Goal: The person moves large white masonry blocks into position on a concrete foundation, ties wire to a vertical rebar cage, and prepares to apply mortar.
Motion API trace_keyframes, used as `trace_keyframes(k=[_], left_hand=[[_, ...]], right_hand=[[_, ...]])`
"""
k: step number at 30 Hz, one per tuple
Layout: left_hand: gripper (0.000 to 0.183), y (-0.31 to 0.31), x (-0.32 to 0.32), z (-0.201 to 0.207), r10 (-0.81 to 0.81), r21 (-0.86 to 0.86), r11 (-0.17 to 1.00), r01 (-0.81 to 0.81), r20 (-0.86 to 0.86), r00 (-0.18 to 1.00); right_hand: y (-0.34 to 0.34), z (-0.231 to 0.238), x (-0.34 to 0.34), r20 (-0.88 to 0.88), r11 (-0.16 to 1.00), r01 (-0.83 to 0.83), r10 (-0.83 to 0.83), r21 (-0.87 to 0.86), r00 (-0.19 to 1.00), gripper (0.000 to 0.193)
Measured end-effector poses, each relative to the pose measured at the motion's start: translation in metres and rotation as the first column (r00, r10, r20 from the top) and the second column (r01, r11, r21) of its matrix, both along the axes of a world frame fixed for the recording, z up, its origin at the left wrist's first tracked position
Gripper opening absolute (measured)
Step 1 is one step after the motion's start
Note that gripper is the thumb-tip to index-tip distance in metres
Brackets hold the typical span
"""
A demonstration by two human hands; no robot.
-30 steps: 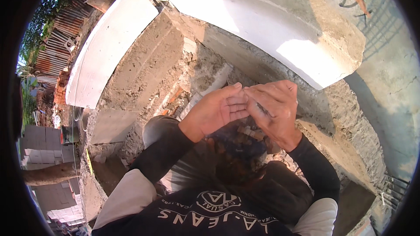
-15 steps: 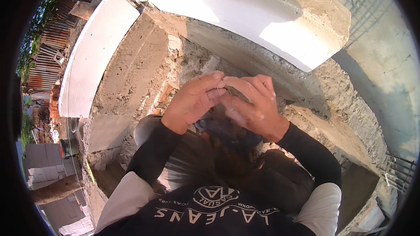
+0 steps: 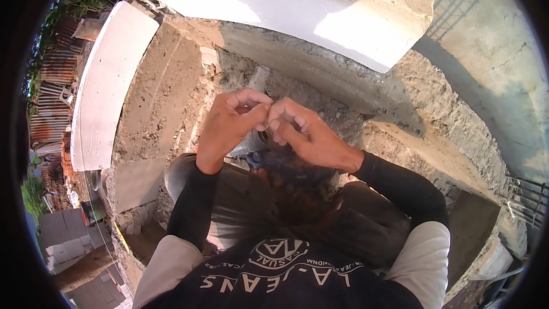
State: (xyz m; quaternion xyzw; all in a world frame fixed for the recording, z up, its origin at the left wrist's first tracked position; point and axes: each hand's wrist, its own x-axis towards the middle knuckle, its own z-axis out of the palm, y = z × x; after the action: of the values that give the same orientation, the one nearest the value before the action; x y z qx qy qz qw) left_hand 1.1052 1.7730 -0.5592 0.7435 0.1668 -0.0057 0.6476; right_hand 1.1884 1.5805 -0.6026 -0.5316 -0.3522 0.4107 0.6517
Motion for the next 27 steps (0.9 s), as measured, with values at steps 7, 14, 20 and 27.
trace_keyframes(k=[7, 14, 20, 27], left_hand=[[0.013, -0.012, 0.002, -0.007, 0.107, -0.099, 0.991, -0.095, 0.126, 0.986], [0.010, -0.014, 0.002, -0.009, 0.070, -0.051, 0.997, -0.063, 0.136, 0.988], [0.011, -0.017, 0.001, -0.010, 0.050, -0.023, 0.999, -0.048, 0.128, 0.991], [0.013, -0.016, 0.006, -0.005, 0.090, -0.026, 0.996, -0.089, 0.039, 0.995]], right_hand=[[0.003, -0.004, 0.000, -0.341, 0.993, 0.110, -0.119, -0.047, 0.933, 0.014], [0.003, -0.008, 0.010, -0.572, 0.996, 0.072, -0.094, -0.061, 0.815, 0.014], [0.004, -0.004, 0.012, -0.417, 0.980, 0.153, -0.193, -0.128, 0.888, 0.018], [0.003, -0.012, 0.012, -0.034, 0.957, 0.263, -0.269, -0.120, 0.963, 0.026]])
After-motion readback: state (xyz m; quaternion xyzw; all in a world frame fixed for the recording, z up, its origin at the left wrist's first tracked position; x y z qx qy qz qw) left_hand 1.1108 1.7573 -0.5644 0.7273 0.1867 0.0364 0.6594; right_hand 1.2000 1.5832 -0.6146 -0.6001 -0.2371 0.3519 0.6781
